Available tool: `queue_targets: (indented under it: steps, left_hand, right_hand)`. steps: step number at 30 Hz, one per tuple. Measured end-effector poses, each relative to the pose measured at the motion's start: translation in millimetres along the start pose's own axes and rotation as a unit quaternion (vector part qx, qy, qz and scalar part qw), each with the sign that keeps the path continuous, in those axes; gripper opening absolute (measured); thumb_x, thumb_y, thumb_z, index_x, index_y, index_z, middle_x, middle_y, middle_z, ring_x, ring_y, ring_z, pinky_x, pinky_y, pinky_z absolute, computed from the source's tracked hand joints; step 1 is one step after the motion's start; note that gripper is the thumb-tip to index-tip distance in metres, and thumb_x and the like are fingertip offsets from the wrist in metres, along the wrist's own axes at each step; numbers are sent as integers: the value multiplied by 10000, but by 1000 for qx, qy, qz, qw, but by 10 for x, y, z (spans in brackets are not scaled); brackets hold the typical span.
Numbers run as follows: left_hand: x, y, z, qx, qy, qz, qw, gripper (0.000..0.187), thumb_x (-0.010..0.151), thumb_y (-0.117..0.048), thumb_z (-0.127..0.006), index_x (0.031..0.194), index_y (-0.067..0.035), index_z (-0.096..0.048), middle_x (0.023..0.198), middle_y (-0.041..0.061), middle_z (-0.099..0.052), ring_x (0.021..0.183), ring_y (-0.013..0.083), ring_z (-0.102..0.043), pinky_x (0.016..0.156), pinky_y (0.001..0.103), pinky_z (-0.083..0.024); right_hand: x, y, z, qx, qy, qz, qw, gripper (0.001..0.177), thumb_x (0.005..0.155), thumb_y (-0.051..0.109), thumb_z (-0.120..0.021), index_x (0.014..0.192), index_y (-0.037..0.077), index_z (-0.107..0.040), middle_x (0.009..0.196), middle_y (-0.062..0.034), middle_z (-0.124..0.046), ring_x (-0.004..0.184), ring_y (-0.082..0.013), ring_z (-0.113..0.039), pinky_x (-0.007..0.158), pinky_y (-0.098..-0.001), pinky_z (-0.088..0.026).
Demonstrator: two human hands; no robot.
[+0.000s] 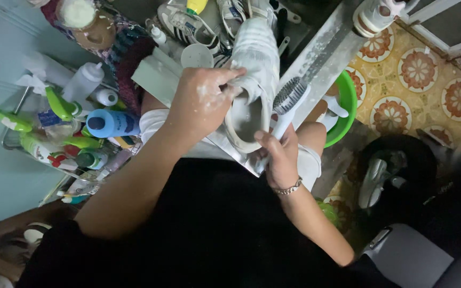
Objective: Cleaning and scrubbing white sneakers with cleaning foam and brushes at a utility sink.
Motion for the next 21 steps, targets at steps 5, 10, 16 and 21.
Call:
queue_targets:
  steps: [5,10,16,21]
  left_hand:
    - [-269,-388,299,53,-243,-161,955,173,823,-106,-785,879,-16,-648,837,178,-693,723,286,-694,665,376,-538]
    - [-415,18,-111,26,-249,-52,967,286,829,-133,-808,662,-46,-592,580,86,-582,525,167,-572,511,339,-400]
    - [-360,147,-495,-212,-172,79,959,210,899,-108,-732,743,-12,-629,578,71,-590,548,115,-552,498,328,-442]
    - [-350,188,-785,-242,-125,7,962,204,870,-33,-596,1060,6,-659,913,143,-692,843,119,-670,726,342,-540]
  right_hand:
    - [-15,-52,-20,17,-22,70,997,542,826,83,-732,1328,-14,-550,913,2,-641,703,-66,-583,604,-223,-485]
    - [-78,38,44,-39,-93,189,977,575,774,24,-843,1264,-10,-544,1030,8,-615,849,-64,-591,725,-224,-516]
    - [-59,66,219,-102,-171,288,937,604,732,64,-901,1195,22,-514,952,-5,-601,777,-85,-573,685,-233,-502]
    - [-94,46,387,-148,-210,319,912,661,711,97,-908,1240,27,-518,1030,-21,-614,820,-100,-578,732,-257,-510]
Point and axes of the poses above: each hand's wrist, its own x-axis towards the middle knuckle, its own z-axis out of the back of the hand, y = z × x, the point moved 10 cm from there along x, towards the middle knuckle
